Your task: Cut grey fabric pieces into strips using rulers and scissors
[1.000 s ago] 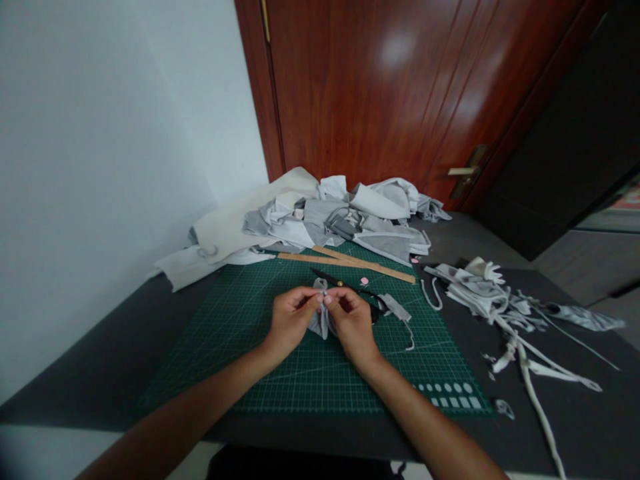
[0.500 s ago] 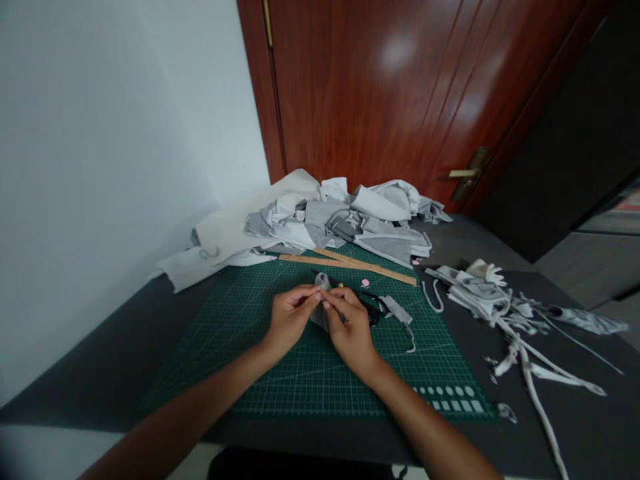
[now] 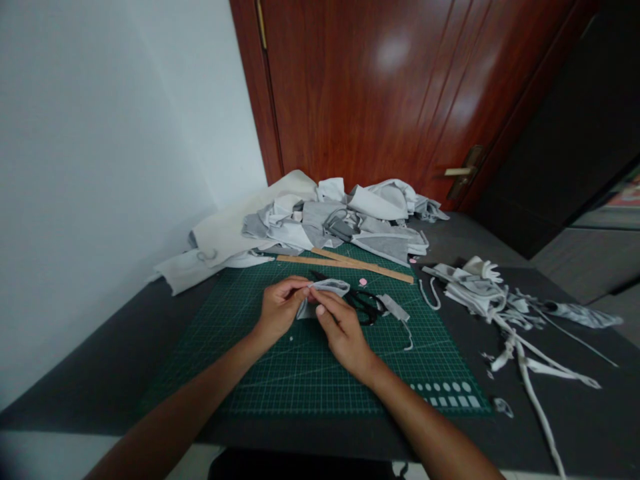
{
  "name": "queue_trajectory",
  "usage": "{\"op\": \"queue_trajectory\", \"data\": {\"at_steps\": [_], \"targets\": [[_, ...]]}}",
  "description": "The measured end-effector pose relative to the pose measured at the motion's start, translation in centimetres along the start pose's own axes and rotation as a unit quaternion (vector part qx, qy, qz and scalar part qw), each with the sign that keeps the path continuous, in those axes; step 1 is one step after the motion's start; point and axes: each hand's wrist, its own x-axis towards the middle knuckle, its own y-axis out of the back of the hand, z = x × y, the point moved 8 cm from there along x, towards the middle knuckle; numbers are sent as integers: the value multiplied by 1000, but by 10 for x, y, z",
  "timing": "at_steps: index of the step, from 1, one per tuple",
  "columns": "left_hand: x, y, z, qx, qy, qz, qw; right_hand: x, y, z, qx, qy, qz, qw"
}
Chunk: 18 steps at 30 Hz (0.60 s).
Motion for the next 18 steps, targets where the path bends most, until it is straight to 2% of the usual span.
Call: {"op": "queue_trajectory", "data": {"at_steps": [3, 6, 8, 10, 14, 18], "targets": [[2, 9, 4, 67, -17, 34, 997, 3, 9, -3, -55, -6, 24, 998], [3, 15, 5, 111, -25, 62, 992, 8, 32, -7, -125, 14, 80, 989], [4, 17, 6, 125, -33, 64, 990, 13, 43, -7, -162, 32, 85, 983], [5, 17, 8, 137, -44, 57, 988, 19, 49, -2, -195, 35, 53, 979], [6, 18, 14, 159, -67, 48, 984, 21, 46, 12, -254, 32, -38, 966], [4, 11, 20, 167, -96, 7, 981, 17, 37, 14, -282, 45, -79, 955]]}}
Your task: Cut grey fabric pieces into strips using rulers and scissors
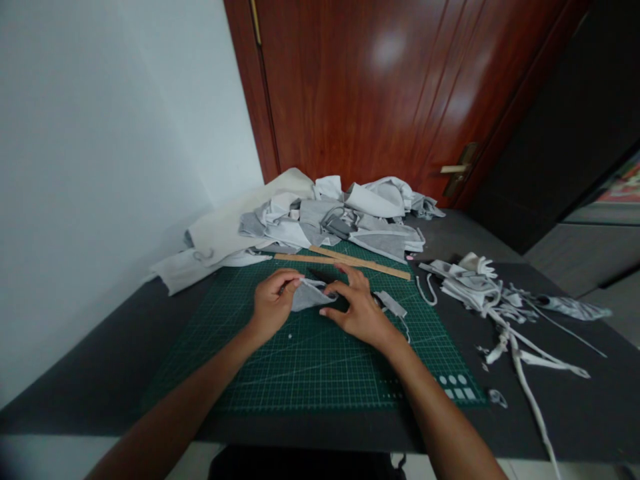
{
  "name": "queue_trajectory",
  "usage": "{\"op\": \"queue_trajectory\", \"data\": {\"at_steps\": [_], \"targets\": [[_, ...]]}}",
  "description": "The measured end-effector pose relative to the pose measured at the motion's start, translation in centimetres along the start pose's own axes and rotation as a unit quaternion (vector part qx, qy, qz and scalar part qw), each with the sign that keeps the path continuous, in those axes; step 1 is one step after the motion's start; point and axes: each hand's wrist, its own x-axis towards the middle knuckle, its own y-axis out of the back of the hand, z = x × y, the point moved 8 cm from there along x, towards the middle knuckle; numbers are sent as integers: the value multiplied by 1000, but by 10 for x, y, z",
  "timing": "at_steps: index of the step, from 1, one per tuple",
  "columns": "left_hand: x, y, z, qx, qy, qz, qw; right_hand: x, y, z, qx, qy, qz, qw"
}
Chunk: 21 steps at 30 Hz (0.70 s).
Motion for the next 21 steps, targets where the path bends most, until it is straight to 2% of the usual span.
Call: {"op": "queue_trajectory", "data": {"at_steps": [4, 7, 13, 21], "targets": [[-1, -4, 4, 9, -20, -22, 1000, 0, -3, -3, -15, 2, -9, 1000], [0, -3, 4, 15, -27, -20, 999, 3, -4, -1, 39, -5, -6, 999], [3, 2, 0, 30, -11, -3, 1000, 4, 1, 18, 145, -107, 96, 979], [2, 4, -3, 26, -6, 15, 1000, -2, -5, 32, 206, -209, 121, 948]]}}
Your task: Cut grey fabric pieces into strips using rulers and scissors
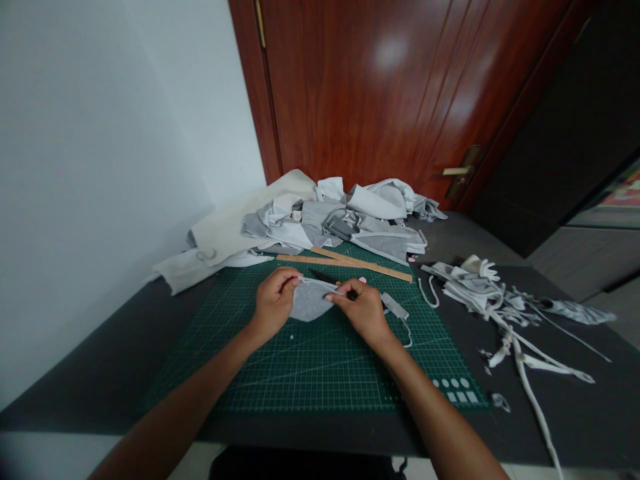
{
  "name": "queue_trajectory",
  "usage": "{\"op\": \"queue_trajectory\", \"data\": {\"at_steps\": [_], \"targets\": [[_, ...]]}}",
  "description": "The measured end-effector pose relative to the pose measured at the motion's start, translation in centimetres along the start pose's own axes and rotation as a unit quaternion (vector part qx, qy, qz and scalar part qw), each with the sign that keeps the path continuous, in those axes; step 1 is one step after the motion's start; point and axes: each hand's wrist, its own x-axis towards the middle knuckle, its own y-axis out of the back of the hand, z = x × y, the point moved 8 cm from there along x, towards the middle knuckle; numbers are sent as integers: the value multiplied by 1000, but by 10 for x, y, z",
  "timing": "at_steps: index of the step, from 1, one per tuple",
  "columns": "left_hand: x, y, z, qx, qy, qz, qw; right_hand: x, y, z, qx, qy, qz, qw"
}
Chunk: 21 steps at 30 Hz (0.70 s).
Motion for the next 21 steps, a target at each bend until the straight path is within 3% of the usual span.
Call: {"op": "queue_trajectory", "data": {"at_steps": [4, 8, 12, 15, 18, 21], "targets": [[-1, -1, -3, 1, 28, 4, 1000, 2, -2, 4, 70, -31, 4, 997], [-4, -5, -18, -42, 87, 10, 995, 1, -12, 6, 145, -57, -37, 987], [-9, -12, -38, -122, 180, 18, 976, -1, -16, 13, 157, -80, -53, 983], [-12, -17, -42, -150, 209, 15, 966, -1, -19, 16, 129, -76, -85, 985], [-13, -24, -35, -141, 192, -20, 971, -3, -14, 4, 21, -12, -79, 997], [-17, -31, -22, -132, 168, -60, 975, -12, -11, -23, -104, 113, -55, 987]]}}
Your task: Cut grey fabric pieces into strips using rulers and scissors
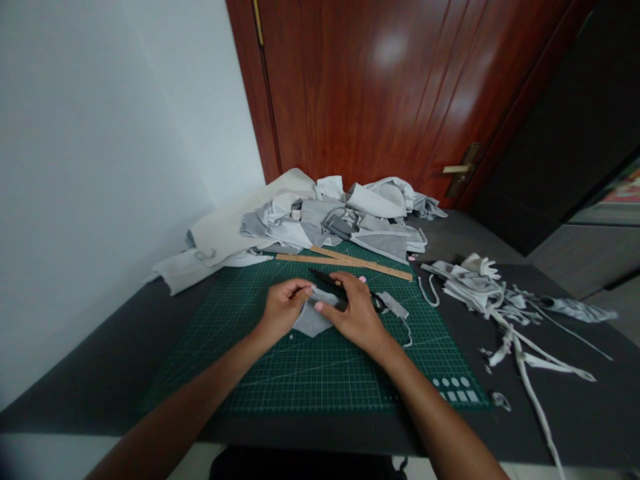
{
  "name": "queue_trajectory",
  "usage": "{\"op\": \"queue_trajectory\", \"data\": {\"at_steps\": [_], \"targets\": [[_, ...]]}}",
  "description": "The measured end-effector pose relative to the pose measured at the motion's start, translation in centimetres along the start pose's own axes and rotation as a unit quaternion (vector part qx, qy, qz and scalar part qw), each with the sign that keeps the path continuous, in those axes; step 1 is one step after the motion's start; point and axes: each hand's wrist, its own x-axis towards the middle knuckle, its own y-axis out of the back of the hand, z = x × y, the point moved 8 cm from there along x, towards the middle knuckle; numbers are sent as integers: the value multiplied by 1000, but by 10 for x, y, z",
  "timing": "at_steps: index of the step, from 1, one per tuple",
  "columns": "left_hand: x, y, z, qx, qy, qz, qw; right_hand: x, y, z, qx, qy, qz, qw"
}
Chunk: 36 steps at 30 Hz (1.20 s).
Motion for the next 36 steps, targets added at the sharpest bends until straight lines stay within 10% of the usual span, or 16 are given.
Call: {"op": "queue_trajectory", "data": {"at_steps": [7, 15, 22, 27, 36], "targets": [[-16, -21, 22, 9, -63, -60, 996, -12, -12, -22, -205, 130, -57, 968], [-14, -19, 13, -22, -14, -62, 998, -11, -9, -28, -166, 189, -87, 964], [-9, -13, -12, -207, 95, -23, 974, -7, 35, -25, -85, 171, 79, 978], [-23, -44, -18, -348, 168, -168, 907, -6, 60, -19, -66, 119, 204, 970], [-51, -71, -29, -259, 319, -212, 887, -2, 49, -10, -18, 63, 197, 978]]}}
